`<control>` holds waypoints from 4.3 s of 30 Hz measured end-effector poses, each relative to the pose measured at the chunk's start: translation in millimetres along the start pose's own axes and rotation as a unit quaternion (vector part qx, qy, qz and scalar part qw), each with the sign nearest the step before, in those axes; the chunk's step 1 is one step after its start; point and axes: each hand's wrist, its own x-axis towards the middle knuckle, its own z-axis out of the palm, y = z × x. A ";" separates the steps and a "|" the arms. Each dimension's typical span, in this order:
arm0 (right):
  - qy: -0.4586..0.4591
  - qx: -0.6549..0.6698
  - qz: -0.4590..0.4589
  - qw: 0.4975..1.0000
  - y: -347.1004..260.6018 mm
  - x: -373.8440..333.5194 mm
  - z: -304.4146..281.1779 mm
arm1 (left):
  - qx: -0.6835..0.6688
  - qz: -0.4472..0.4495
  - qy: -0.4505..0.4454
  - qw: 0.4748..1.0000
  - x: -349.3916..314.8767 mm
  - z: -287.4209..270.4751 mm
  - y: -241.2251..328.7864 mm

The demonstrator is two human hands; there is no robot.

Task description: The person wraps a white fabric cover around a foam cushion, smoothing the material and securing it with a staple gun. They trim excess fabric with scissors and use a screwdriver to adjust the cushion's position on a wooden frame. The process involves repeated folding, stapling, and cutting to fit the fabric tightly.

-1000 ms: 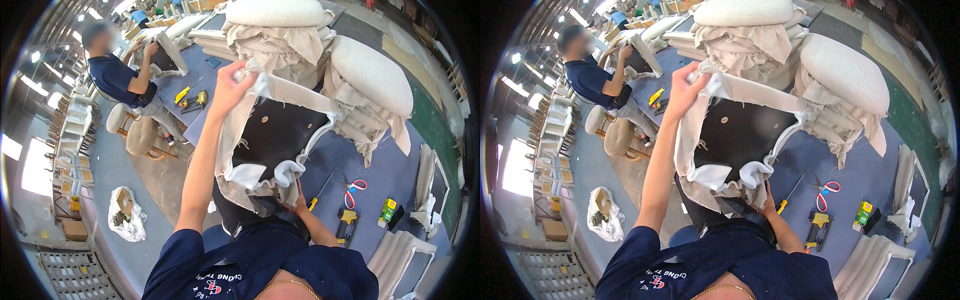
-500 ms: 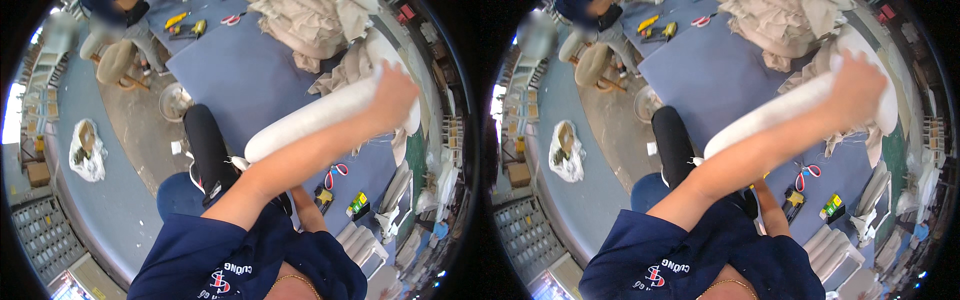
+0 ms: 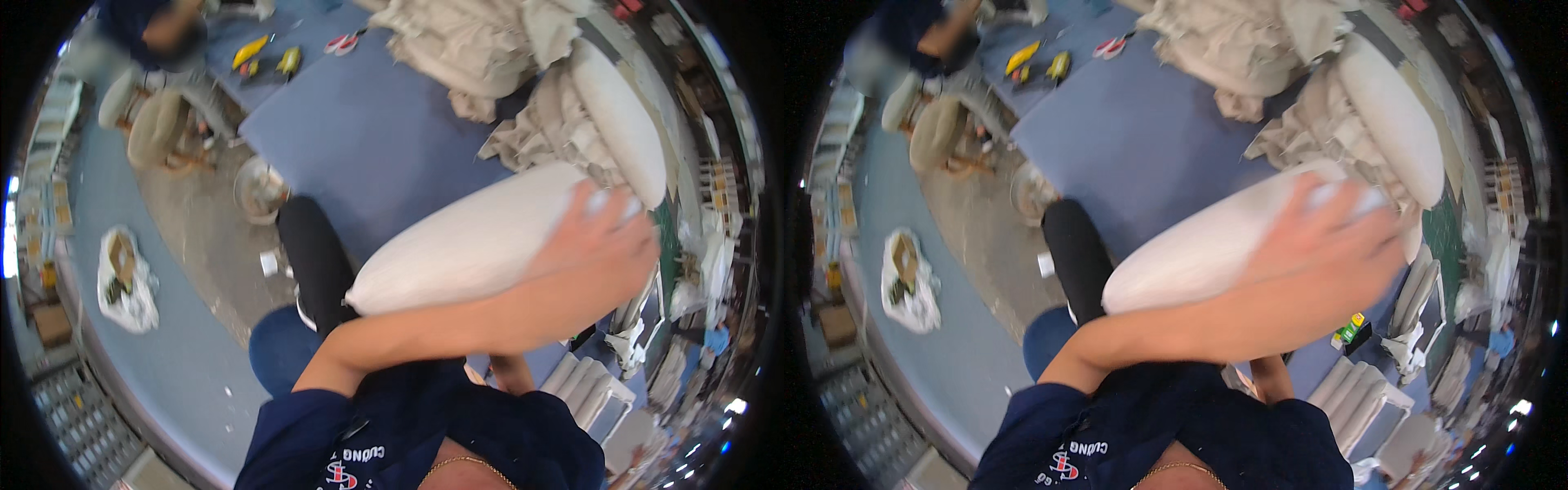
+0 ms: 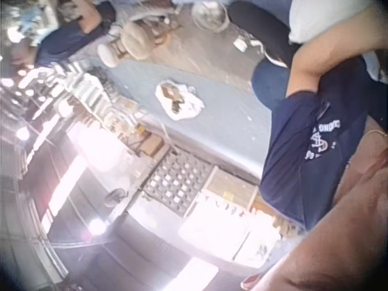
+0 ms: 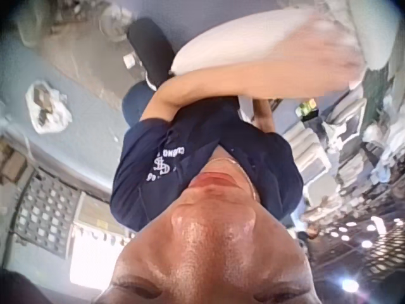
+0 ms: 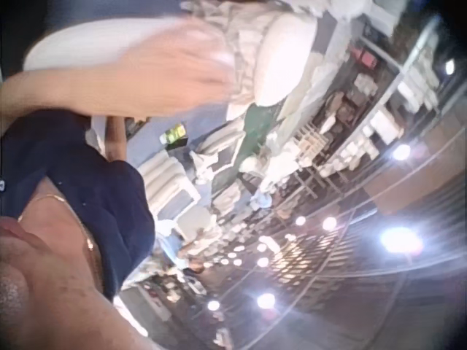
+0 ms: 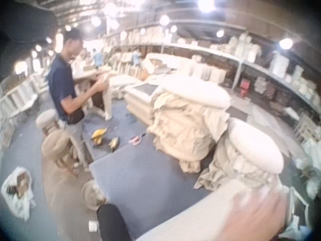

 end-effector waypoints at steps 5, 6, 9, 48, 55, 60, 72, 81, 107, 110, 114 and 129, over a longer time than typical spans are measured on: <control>0.012 -0.231 -0.143 0.962 -75.7 57.9 1.1 | 0.010 -0.016 0.001 1.000 -39.3 -101.1 -19.2; 0.014 -0.283 -0.180 0.942 -94.6 76.6 6.0 | 0.022 -0.011 0.003 1.000 -45.0 -104.9 -23.8; 0.035 -0.480 -0.489 0.728 -150.2 140.0 34.0 | 0.018 -0.007 0.033 0.999 -41.8 -99.3 -30.7; 0.018 -0.192 -0.449 0.873 -123.0 61.4 118.5 | 0.010 -0.087 0.106 0.990 -29.2 -125.3 -90.8; -0.095 -0.290 -0.622 0.721 -203.0 -149.8 248.8 | -0.006 -0.088 0.120 0.989 -29.7 -119.0 -82.3; -0.144 -0.385 -0.696 0.588 -215.6 -200.7 283.3 | -0.014 -0.086 0.106 0.991 -29.8 -115.2 -80.1; -0.071 -0.440 -0.693 0.566 -203.2 -212.0 290.5 | -0.029 -0.066 0.101 0.992 -37.8 -115.8 -69.0; -0.129 -0.373 -0.585 0.709 -191.7 -219.9 284.5 | -0.046 0.008 0.075 0.996 -38.1 -111.1 -61.4; -0.097 -0.396 -0.594 0.694 -191.3 -236.6 246.8 | -0.036 0.022 0.044 0.998 -52.1 -102.0 -37.9; -0.095 -0.415 -0.608 0.670 -190.3 -244.7 239.5 | -0.047 0.021 0.043 0.998 -60.4 -96.9 -28.2; -0.095 -0.418 -0.629 0.649 -190.0 -252.0 236.1 | -0.063 0.047 0.055 0.995 -70.6 -86.2 -19.4; -0.169 -0.523 -0.600 0.581 -212.6 -290.0 200.5 | -0.188 -0.078 -0.108 0.973 -83.3 -86.0 0.2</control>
